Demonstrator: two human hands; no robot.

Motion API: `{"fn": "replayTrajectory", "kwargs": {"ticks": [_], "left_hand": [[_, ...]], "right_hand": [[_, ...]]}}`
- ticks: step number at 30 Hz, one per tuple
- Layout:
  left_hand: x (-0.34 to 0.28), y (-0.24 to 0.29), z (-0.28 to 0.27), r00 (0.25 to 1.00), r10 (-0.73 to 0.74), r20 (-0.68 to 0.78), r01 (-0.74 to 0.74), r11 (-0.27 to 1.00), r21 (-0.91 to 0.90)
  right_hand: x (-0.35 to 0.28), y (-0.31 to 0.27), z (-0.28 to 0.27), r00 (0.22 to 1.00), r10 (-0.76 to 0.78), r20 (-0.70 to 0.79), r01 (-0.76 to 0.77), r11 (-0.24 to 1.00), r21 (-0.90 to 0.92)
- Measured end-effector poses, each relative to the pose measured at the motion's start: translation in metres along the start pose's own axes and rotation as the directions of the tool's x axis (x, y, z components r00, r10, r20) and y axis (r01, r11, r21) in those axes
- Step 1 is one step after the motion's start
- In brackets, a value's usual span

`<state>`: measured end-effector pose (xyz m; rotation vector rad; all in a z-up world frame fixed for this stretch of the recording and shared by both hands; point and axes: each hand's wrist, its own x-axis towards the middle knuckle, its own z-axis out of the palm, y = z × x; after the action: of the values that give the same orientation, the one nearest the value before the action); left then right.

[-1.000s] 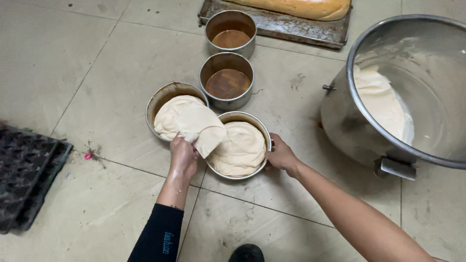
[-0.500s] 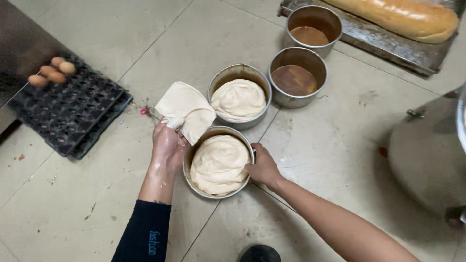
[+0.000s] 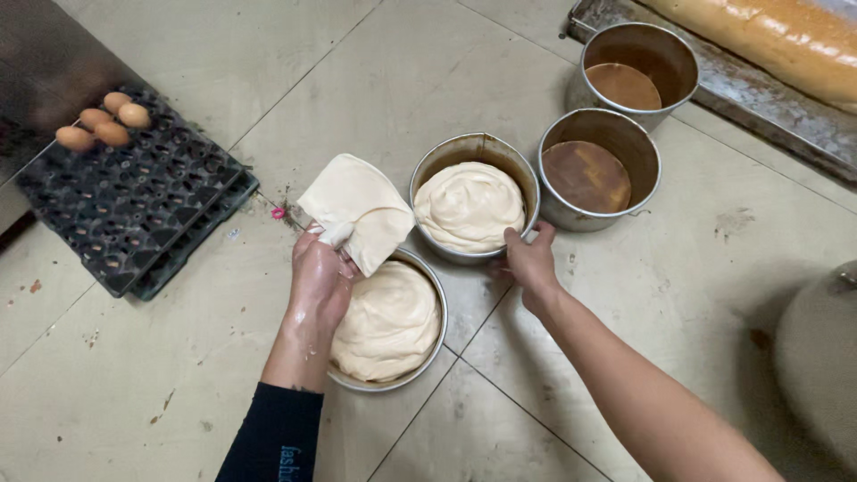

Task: The person portions a large mass of dough from a metal mixing bowl into several smaller round metal baking tins. They use their hands to tear off pieces of dough and place them into the tins, which are arranged on the floor. A tray with a baked loaf of bread is visible nearby.

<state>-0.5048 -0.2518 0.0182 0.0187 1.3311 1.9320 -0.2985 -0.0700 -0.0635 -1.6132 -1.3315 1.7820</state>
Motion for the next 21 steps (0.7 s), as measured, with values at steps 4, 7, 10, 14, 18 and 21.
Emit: {"fn": "replayTrajectory", "kwargs": {"ticks": [4, 7, 10, 14, 18, 21], "left_hand": [[0.012, -0.001, -0.003, 0.999, 0.028, 0.021, -0.027, 0.996, -0.083], [0.018, 0.002, -0.002, 0.997, 0.068, 0.045, -0.062, 0.991, -0.117], [0.018, 0.005, 0.004, 0.996, 0.073, 0.053, -0.066, 0.990, -0.124], [0.011, -0.003, 0.029, 0.992, 0.054, 0.116, -0.035, 0.986, -0.164], [-0.002, -0.026, 0.085, 0.973, 0.049, 0.228, -0.005, 0.982, -0.187], [-0.022, -0.040, 0.139, 0.935, 0.042, 0.353, 0.042, 0.973, -0.227]], "right_hand": [[0.012, -0.004, 0.027, 0.997, 0.036, 0.075, -0.037, 0.999, 0.011], [0.018, -0.008, 0.047, 0.978, 0.016, 0.206, -0.023, 0.999, 0.030], [0.014, -0.015, 0.059, 0.975, 0.025, 0.220, 0.008, 0.989, -0.149], [-0.013, -0.033, 0.029, 0.970, -0.018, 0.242, 0.059, 0.985, -0.165], [-0.048, -0.069, -0.047, 0.971, -0.170, 0.167, 0.187, 0.977, -0.097], [-0.084, -0.094, -0.122, 0.923, -0.382, 0.035, 0.384, 0.918, -0.100]]}}
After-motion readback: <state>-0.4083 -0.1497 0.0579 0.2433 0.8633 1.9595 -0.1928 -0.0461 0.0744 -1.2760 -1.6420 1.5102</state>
